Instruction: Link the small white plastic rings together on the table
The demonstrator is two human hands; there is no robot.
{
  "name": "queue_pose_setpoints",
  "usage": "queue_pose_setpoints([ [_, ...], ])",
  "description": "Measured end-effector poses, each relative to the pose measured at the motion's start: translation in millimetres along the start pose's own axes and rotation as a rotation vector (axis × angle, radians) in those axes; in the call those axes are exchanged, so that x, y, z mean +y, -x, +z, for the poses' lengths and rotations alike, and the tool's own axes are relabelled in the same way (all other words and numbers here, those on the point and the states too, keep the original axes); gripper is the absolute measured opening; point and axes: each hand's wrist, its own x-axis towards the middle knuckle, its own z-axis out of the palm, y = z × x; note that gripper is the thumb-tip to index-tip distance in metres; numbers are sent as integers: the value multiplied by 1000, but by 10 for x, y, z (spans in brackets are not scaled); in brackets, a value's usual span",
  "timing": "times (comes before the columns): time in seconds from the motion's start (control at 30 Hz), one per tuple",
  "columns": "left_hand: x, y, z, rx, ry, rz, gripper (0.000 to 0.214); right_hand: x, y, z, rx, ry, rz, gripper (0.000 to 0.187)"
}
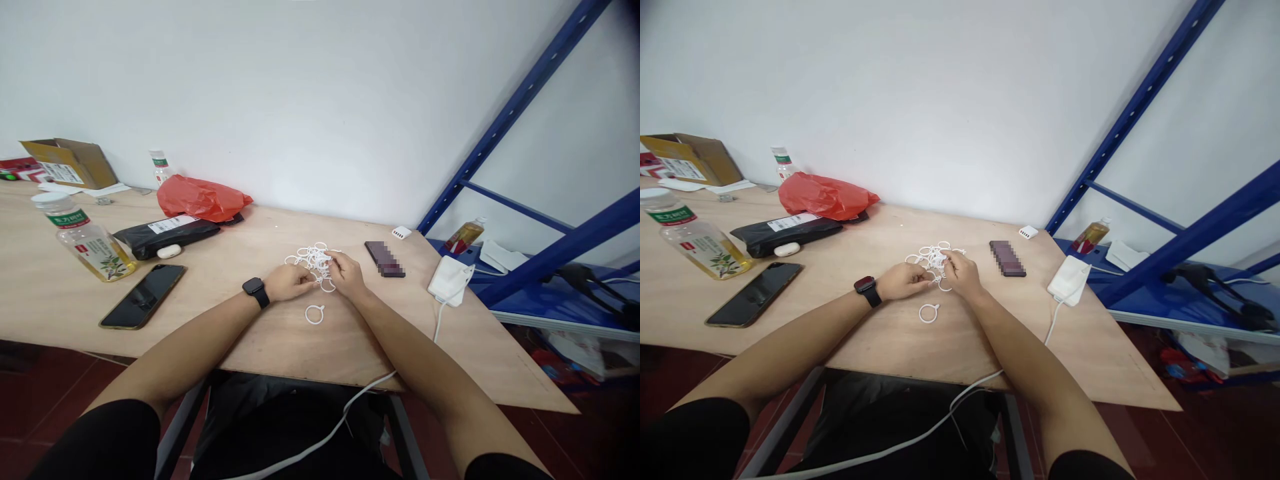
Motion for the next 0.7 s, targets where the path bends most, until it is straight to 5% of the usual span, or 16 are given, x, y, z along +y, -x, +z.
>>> queue_pose_setpoints([
  [0.13,7,17,39,-119,100,125,28,46,-32,10,69,44,25,30],
  [0.37,-23,0,125,-87,28,169,3,156,-66,71,16,164,-5,26],
  [0.5,-49,-20,93,91,-47,77,3,58,-48,23,30,92,-86,17],
  [0.6,-64,-26,64,291,-40,13,4,-53,-17,-2,-109,-1,-139,20],
  [0.7,-74,-17,50,369,-16,28,7,-116,6,15,-187,-13,-129,20],
])
